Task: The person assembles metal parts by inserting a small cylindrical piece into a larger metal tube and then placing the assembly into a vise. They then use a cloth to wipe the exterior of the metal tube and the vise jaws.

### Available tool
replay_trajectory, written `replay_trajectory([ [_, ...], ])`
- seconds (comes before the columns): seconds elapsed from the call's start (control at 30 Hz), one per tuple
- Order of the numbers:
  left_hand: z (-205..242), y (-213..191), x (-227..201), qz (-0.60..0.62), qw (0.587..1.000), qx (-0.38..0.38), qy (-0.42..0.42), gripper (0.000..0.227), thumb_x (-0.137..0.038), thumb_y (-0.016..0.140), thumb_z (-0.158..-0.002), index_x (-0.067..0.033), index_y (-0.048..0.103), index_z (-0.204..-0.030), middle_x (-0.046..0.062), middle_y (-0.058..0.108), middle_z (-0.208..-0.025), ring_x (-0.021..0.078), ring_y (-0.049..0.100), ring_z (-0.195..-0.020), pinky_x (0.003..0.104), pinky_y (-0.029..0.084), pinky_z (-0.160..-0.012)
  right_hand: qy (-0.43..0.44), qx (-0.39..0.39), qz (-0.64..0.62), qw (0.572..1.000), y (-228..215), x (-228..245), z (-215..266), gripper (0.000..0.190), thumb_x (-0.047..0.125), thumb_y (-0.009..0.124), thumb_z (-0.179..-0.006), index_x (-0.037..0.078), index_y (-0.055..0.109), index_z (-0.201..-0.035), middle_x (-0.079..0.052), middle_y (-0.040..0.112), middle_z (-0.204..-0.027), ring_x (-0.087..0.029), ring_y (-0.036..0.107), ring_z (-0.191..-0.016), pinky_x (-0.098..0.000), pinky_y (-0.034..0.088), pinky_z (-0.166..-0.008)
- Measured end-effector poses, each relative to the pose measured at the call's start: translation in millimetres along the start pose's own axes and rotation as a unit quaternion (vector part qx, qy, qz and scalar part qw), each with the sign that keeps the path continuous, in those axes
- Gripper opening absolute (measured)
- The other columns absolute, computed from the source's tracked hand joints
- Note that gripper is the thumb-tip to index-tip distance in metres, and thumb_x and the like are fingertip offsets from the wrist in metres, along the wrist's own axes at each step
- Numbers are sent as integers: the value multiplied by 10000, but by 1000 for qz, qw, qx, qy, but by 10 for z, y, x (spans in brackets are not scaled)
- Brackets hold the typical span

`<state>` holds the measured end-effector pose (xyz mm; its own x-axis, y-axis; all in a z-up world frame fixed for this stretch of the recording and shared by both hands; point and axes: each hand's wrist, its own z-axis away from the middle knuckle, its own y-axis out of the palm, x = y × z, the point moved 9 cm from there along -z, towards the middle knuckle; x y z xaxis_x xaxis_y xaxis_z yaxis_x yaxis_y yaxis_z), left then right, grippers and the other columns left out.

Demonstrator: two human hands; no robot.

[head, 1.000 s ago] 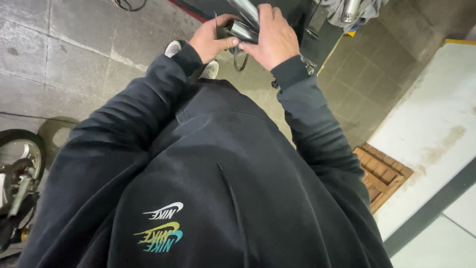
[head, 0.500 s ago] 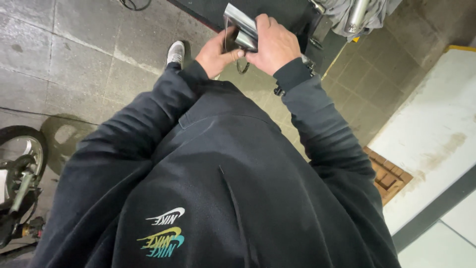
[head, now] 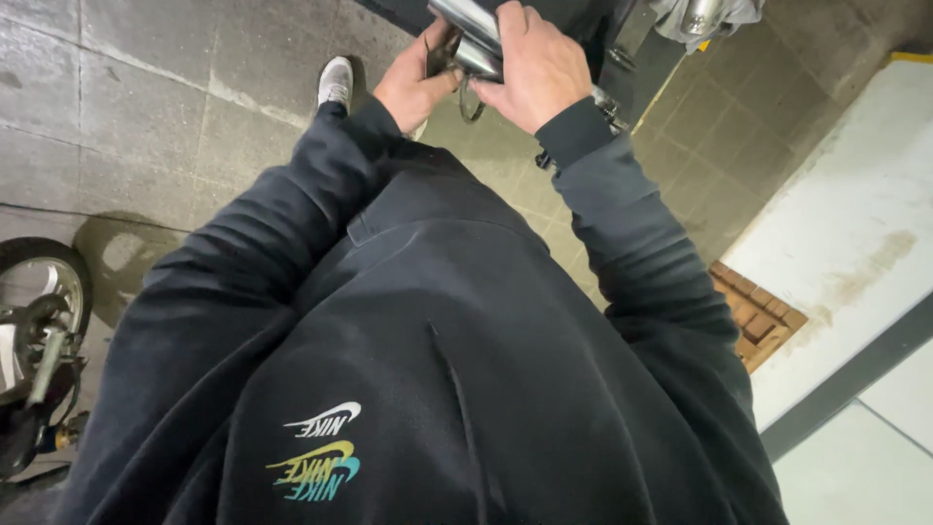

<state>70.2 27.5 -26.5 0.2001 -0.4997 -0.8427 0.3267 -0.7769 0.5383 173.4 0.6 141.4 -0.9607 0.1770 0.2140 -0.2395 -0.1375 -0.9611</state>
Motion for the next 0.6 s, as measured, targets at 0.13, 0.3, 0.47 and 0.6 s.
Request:
replay_trajectory([
  [0.13,-2,79,-292,-48,998,45,-24,814,-6,700,-1020,4,208,-1669,136,409,-1665,235,399,-1550,357,354,-1293,1,-9,22,1000,-20,27,-14,741,343,948,-745,-12,508,-1223,-191,657,-1019,-373,685,-872,-451,555,-690],
  [0.3,18,-4,-249,-84,991,68,-81,920,-249,790,-980,30,214,-1640,172,457,-1608,257,444,-1494,376,378,-1247,12,-49,55,997,-2,54,25,757,309,937,-691,1,515,-1239,-166,663,-1006,-351,678,-870,-437,551,-691],
  [0.47,81,80,-213,250,958,43,-133,1207,-836,441,-879,33,175,-1674,195,287,-1699,350,354,-1560,519,358,-1270,12,-62,71,996,72,23,41,732,345,950,-706,8,540,-1210,-159,664,-994,-339,671,-858,-434,540,-689],
  [0.6,23,163,-170,233,969,-19,-84,979,-758,409,-1026,-55,195,-1673,144,275,-1741,408,345,-1613,552,247,-1363,10,-70,91,993,97,19,52,629,362,945,-725,18,596,-1120,-150,668,-917,-331,671,-811,-433,534,-684],
])
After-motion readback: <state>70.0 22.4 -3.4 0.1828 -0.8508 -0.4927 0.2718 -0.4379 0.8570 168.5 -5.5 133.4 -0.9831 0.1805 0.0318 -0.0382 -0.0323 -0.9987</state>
